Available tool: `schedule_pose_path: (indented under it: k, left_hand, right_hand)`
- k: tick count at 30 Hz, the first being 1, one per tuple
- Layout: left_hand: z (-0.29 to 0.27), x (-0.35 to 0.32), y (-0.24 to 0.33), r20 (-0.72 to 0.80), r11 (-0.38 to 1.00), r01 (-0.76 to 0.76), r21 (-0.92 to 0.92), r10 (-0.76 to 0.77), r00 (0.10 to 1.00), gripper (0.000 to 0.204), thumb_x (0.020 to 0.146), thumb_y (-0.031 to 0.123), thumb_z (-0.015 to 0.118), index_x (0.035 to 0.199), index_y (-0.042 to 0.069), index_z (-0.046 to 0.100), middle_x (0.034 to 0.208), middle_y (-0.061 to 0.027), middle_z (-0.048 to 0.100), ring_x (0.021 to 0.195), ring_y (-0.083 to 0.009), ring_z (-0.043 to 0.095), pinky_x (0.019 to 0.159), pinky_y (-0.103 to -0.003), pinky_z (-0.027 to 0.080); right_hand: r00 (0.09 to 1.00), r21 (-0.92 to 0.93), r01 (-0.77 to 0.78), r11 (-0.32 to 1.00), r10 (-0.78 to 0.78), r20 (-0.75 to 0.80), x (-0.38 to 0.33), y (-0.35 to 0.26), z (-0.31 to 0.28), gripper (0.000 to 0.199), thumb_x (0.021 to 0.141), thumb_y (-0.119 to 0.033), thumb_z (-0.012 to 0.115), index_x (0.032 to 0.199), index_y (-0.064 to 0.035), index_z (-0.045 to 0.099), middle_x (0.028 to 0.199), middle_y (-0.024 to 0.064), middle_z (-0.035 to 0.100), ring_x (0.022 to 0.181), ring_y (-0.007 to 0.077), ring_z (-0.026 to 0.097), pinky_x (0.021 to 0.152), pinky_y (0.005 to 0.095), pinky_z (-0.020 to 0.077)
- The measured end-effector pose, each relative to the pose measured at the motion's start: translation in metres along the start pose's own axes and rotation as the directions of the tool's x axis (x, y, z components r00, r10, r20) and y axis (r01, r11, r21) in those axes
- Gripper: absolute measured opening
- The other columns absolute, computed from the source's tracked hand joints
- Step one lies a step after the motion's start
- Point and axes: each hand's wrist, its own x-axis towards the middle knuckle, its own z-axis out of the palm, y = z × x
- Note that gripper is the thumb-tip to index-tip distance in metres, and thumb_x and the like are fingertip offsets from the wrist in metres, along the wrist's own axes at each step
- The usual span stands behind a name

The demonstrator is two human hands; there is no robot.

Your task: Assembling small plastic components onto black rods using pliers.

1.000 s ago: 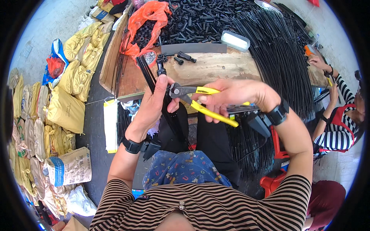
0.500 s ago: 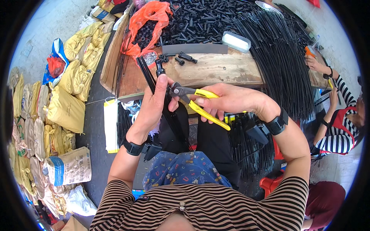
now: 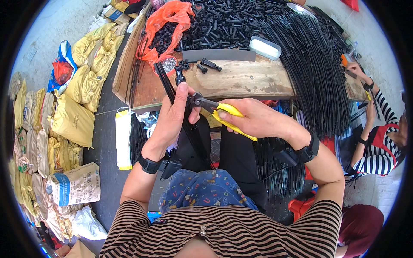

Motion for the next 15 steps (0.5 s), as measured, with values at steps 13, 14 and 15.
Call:
schedule_pose_path:
  k: [13,14,15]
  left_hand:
    - [0.0005,-0.0004,0.0030,-0.012,1.000,0.026,0.009,-0.026,1.000,0.049,0.102,0.047,0.038,0.089,0.002,0.052,0.062,-0.0043,0.050,0.052,-0.0093,0.047,0.052,-0.024,0.040]
    - [0.0004,-0.0002,0.0032,-0.015,1.000,0.028,0.010,-0.028,0.999,0.049,0.102,0.047,0.038,0.090,0.002,0.052,0.062,-0.0043,0.050,0.052,-0.0094,0.047,0.052,-0.024,0.040]
    - [0.0003,-0.0004,0.0033,-0.019,0.999,0.031,0.011,-0.031,0.999,0.049,0.102,0.047,0.038,0.090,0.001,0.051,0.062,-0.0044,0.051,0.052,-0.0094,0.047,0.052,-0.024,0.040]
  right_hand:
    - [0.969,0.369,-0.195,0.909,0.121,0.214,0.0013,-0.0014,0.0023,0.032,0.103,-0.036,0.042,0.097,-0.0054,0.049,0.071,0.0016,0.054,0.055,0.0090,0.056,0.048,0.0238,0.0484]
    - [0.970,0.364,-0.191,0.912,0.119,0.212,0.0019,-0.0017,0.0013,0.032,0.103,-0.037,0.042,0.097,-0.0055,0.048,0.071,0.0014,0.053,0.054,0.0089,0.056,0.048,0.0238,0.0481]
    - [0.969,0.353,-0.193,0.915,0.122,0.215,0.0023,-0.0022,0.0006,0.033,0.103,-0.037,0.042,0.096,-0.0057,0.048,0.070,0.0013,0.053,0.054,0.0087,0.056,0.047,0.0237,0.0479]
